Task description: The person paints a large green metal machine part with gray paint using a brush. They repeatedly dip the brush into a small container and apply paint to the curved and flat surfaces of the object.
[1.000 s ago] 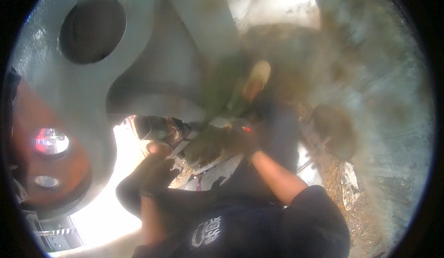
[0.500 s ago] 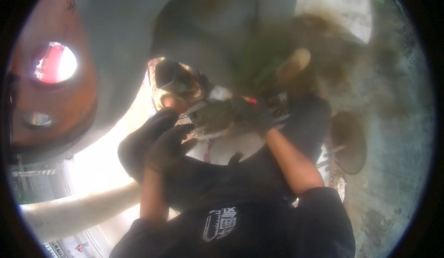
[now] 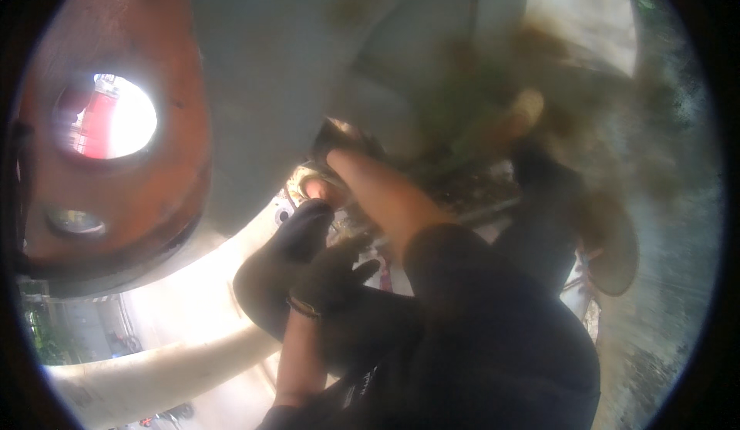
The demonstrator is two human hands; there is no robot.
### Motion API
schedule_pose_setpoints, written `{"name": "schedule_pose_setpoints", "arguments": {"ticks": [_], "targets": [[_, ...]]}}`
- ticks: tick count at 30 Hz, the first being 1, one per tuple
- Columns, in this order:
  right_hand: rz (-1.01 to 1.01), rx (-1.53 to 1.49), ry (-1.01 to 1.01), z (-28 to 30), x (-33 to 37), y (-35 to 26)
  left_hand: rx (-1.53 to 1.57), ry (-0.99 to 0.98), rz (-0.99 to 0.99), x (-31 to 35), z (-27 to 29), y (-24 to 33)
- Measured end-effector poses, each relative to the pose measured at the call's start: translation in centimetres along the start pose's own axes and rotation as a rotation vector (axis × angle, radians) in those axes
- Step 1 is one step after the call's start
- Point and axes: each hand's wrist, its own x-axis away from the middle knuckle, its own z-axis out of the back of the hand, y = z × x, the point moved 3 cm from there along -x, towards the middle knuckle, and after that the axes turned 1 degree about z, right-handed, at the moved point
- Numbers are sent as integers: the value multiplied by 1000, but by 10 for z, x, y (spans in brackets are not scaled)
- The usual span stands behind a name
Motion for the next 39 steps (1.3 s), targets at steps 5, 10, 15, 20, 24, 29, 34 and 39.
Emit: {"name": "schedule_pose_setpoints", "arguments": {"ticks": [5,10,15,20,24,29,34,39], "targets": [[40,108,-57,-30,-4,11,-156,26,-43,-5,20,13],[93,155,-109,-38,10,32,-137,174,94,-13,32,-8],[28,59,-174,-35,37,54,-120,266,8,-55,67,-55],[113,168,-276,-86,46,92,178,496,625,-145,87,-177],[90,63,-283,-94,70,152,84,345,631,-199,39,-213],[228,77,-266,-73,85,96,-421,316,208,-193,48,-294],[146,-147,28,-14,111,118,-297,337,-40,-181,7,-187],[132,-208,179,42,145,126,-538,2,151,-144,17,-118]]}}
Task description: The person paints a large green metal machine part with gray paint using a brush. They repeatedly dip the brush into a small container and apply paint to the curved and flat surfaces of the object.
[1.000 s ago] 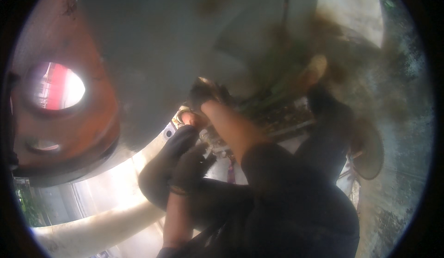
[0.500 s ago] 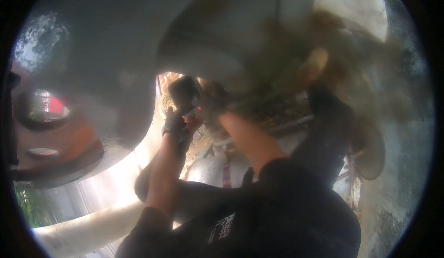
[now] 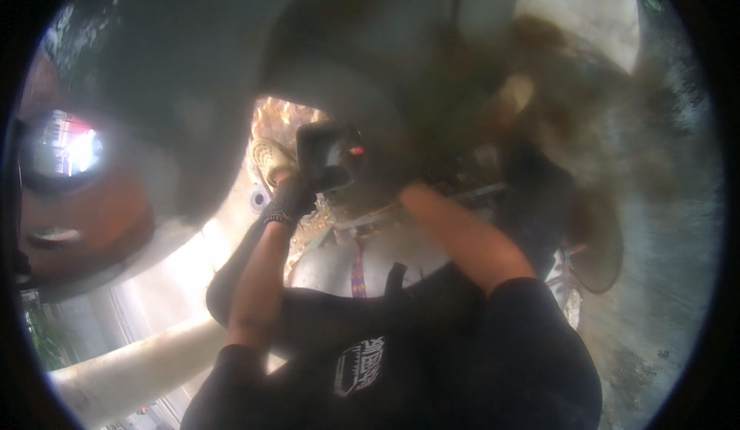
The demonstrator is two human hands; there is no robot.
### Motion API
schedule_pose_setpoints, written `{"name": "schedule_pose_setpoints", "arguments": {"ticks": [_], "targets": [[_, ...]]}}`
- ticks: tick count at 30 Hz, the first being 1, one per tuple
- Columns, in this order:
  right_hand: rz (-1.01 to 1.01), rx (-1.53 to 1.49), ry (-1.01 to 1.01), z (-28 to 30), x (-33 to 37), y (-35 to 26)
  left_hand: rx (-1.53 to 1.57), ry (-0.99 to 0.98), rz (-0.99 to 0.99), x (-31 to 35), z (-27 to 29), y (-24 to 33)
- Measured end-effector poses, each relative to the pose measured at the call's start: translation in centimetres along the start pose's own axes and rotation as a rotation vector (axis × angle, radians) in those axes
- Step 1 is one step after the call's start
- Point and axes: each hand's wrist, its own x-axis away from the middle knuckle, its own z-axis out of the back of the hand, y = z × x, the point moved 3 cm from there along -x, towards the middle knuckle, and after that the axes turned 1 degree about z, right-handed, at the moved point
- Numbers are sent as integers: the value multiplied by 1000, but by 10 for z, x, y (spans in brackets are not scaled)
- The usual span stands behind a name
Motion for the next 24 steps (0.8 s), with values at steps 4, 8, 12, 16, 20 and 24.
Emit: {"name": "schedule_pose_setpoints", "arguments": {"ticks": [4,8,12,16,20,24], "targets": [[-109,9,-251,74,18,-12,-193,18,-388,45,16,58],[-189,17,-444,129,39,-36,-359,17,-554,70,11,92],[-109,68,-410,163,55,-51,-328,1,-594,94,56,140],[-118,78,-373,185,51,-68,-378,12,-581,101,85,170],[-110,83,-365,208,44,-86,-450,159,-686,99,86,171],[-312,45,-332,207,40,-72,-463,247,-671,87,79,170]]}}
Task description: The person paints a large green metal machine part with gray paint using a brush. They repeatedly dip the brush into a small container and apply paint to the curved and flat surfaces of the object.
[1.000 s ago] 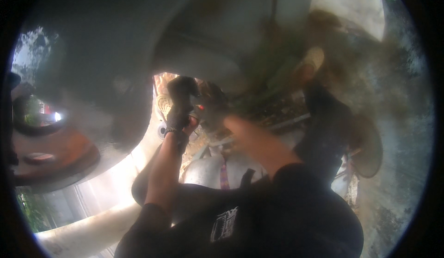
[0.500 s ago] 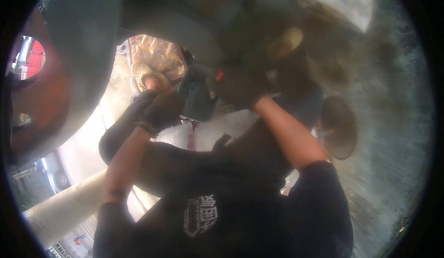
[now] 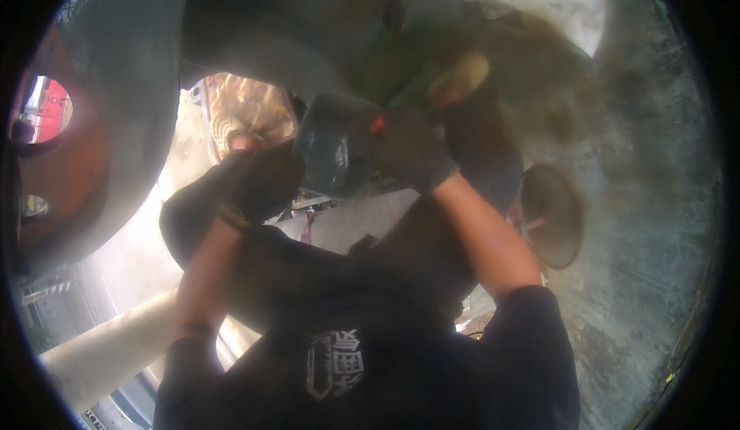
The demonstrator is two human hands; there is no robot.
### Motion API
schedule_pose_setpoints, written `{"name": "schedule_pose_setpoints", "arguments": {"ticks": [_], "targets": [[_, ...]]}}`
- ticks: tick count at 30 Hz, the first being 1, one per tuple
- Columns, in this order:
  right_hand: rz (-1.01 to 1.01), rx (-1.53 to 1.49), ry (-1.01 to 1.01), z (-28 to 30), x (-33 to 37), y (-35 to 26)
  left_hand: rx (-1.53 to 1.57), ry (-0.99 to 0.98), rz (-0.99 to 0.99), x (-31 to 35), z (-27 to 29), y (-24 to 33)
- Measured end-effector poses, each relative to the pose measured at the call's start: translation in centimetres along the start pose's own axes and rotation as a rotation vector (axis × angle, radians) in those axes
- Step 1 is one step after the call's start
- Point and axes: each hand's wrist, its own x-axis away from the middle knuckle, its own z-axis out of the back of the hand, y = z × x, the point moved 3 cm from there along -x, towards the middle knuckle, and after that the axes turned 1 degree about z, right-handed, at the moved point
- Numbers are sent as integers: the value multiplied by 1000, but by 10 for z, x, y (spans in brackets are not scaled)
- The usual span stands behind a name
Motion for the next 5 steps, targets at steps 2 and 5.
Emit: {"name": "schedule_pose_setpoints", "arguments": {"ticks": [2,5], "targets": [[69,31,130,-6,-2,25,17,12,-9,-9,-10,0],[278,31,361,4,8,31,-14,102,-3,-1,-34,0]]}}
